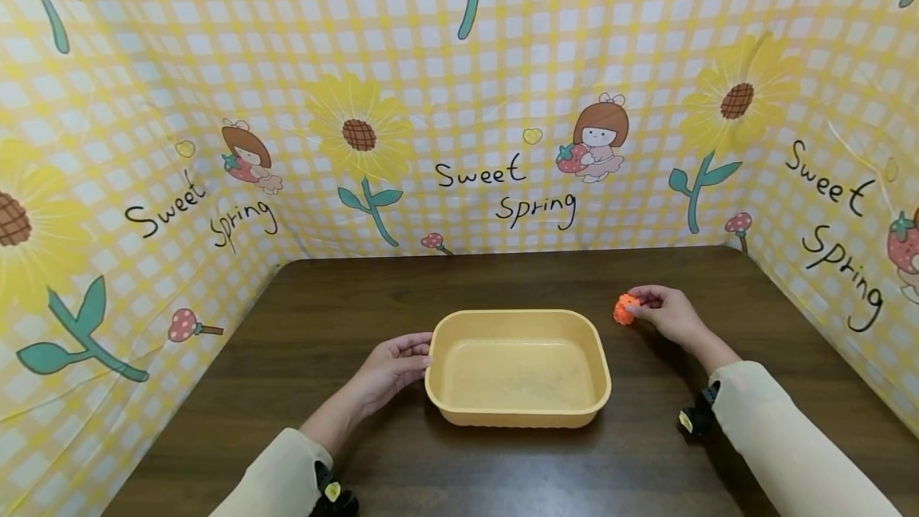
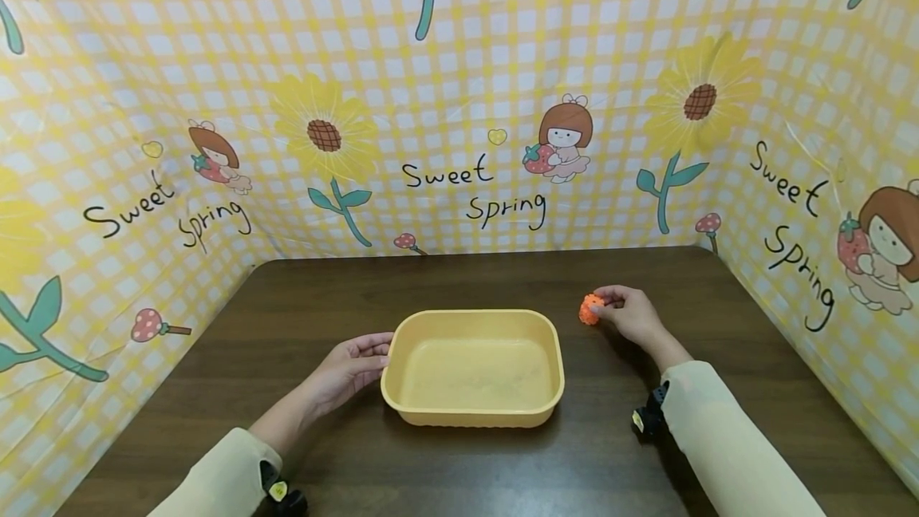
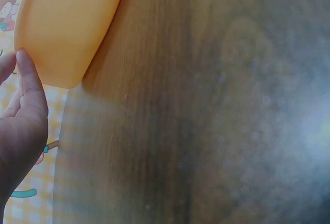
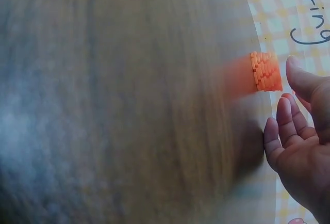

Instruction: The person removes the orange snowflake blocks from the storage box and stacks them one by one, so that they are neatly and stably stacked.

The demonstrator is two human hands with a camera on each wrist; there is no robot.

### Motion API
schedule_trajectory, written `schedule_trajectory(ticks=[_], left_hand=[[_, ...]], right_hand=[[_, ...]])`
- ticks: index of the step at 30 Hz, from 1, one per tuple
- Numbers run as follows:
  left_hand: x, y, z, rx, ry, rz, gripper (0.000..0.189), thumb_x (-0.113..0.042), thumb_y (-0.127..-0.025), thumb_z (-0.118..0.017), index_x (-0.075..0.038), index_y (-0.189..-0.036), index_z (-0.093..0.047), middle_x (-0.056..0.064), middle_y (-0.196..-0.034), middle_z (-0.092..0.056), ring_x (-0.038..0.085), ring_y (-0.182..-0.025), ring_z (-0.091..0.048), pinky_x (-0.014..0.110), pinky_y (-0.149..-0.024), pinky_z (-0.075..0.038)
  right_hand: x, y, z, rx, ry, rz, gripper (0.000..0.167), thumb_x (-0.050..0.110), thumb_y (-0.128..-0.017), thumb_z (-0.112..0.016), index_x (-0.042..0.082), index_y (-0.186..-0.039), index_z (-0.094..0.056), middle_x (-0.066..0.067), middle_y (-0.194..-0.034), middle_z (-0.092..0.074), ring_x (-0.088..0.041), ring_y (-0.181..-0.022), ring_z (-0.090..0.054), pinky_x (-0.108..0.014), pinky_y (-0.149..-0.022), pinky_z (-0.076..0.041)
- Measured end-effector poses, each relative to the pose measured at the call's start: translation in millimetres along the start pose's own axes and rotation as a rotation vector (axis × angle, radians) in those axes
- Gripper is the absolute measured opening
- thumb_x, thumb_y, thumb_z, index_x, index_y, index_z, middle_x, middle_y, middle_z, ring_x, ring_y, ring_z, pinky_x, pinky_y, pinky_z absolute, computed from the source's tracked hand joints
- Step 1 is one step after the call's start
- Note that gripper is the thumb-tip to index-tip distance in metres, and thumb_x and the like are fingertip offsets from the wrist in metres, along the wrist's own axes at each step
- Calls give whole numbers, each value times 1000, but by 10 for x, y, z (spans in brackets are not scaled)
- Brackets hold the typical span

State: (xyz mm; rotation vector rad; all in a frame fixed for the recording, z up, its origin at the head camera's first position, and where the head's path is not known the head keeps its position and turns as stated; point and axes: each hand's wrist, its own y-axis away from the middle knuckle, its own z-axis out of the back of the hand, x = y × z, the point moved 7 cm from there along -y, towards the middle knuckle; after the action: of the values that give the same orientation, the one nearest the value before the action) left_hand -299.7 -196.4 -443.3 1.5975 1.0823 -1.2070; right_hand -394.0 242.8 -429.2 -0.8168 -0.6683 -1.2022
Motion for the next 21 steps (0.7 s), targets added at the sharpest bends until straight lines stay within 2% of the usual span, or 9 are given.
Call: schedule_trajectory(ticks=[21], left_hand=[[11, -11, 15, -20, -6, 5, 51, 7, -90, -61, 14, -136, -41, 11, -104, -58, 16, -88, -62, 28, -80, -54]], right_hand=[[-33, -16, -53, 24, 17, -22, 34, 7, -88, -71, -12, -114, -61, -16, -96, -64, -20, -83, -56, -22, -65, -48]])
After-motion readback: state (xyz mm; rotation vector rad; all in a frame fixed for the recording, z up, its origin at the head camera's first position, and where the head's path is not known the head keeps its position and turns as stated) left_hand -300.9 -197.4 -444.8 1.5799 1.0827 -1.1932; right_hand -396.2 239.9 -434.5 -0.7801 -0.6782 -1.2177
